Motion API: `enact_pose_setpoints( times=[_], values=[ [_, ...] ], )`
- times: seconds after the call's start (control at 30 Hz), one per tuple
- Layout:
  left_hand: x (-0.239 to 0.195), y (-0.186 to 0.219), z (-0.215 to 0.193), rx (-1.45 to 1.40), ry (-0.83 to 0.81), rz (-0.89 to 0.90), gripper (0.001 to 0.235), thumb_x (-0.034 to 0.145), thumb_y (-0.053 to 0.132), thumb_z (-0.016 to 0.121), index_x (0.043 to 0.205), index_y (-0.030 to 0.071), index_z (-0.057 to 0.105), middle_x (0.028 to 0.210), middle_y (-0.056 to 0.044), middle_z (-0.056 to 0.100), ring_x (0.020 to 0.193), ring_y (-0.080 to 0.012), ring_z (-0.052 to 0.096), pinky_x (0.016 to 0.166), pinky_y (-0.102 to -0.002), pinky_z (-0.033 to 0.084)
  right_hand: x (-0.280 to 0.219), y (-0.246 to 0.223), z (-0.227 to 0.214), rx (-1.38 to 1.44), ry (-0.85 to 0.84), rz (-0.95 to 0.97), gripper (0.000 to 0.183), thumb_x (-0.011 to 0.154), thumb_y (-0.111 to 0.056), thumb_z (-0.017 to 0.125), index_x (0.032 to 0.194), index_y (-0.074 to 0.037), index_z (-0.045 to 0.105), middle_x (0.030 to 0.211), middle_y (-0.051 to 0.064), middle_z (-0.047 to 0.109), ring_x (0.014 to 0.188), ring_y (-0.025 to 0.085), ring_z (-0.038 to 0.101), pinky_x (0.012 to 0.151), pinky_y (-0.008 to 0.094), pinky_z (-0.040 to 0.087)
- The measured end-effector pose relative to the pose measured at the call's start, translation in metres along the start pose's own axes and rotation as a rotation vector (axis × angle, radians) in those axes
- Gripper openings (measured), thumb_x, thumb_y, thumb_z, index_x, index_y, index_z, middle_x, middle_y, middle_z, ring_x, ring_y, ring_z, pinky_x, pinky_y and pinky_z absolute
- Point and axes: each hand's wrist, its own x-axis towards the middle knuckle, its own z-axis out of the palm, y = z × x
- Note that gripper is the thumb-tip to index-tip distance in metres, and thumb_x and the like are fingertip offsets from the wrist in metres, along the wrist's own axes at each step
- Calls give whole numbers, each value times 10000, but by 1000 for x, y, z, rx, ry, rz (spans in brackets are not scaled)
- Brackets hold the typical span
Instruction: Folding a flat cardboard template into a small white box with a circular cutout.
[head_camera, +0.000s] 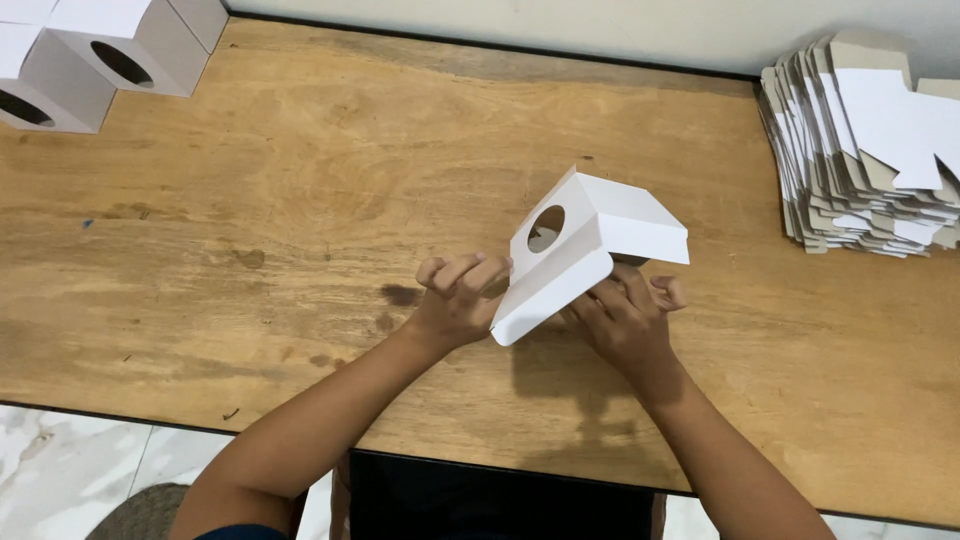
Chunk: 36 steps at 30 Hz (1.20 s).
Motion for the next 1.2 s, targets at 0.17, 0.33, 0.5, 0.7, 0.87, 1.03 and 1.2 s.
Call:
enact_pose_setpoints(
  times=[0.17,0.33,0.5,0.7,0.87,1.03,1.2],
  values=[
    [-2,-1,2,4,-5,15,66,893,272,643,867,298,589,1164,42,515,1102,-227,364,849,-375,275,-56,17,36,-22,-31,15,130,845,-132,734,750,-113,648,695,42,492,793,301,610,619,326,529],
    [-5,0,5,29,22,12,53,918,312,638,879,291,610,1172,56,533,1084,-214,359,843,-371,261,-65,21,44,-56,-9,12,151,851,-180,716,732,-132,636,673,27,468,757,306,588,598,319,516],
    [-10,1,6,6,3,-9,53,909,291,655,883,267,617,1193,84,553,1103,-198,361,844,-375,260,-43,15,32,-75,5,-16,42,836,-152,715,853,-140,678,721,67,523,735,338,586,601,366,541],
    [4,4,-1,15,-19,-10,66,920,300,643,969,276,606,1170,69,561,1111,-206,359,857,-393,252,3,0,-4,-32,13,23,209,871,-113,726,1055,-199,677,908,38,647,903,300,646,778,360,586],
    [4,1,0,74,-26,-25,56,952,325,603,921,279,599,1196,85,571,1102,-209,363,848,-402,233,-16,7,20,-250,-23,59,122,800,-155,789,878,-188,701,805,8,612,850,242,629,761,338,535],
    [9,2,0,69,-37,-22,80,959,293,596,885,261,594,1220,67,576,1115,-220,369,858,-410,227,-31,6,28,-408,-55,56,151,865,-109,680,780,-234,687,766,-46,590,894,196,621,849,438,353],
    [7,2,3,83,-41,-12,115,950,353,610,908,245,616,1242,76,577,1121,-215,345,885,-421,195,-10,-6,21,-281,0,88,148,892,-55,608,770,-120,660,731,30,552,809,261,583,776,474,253]
  ],
)
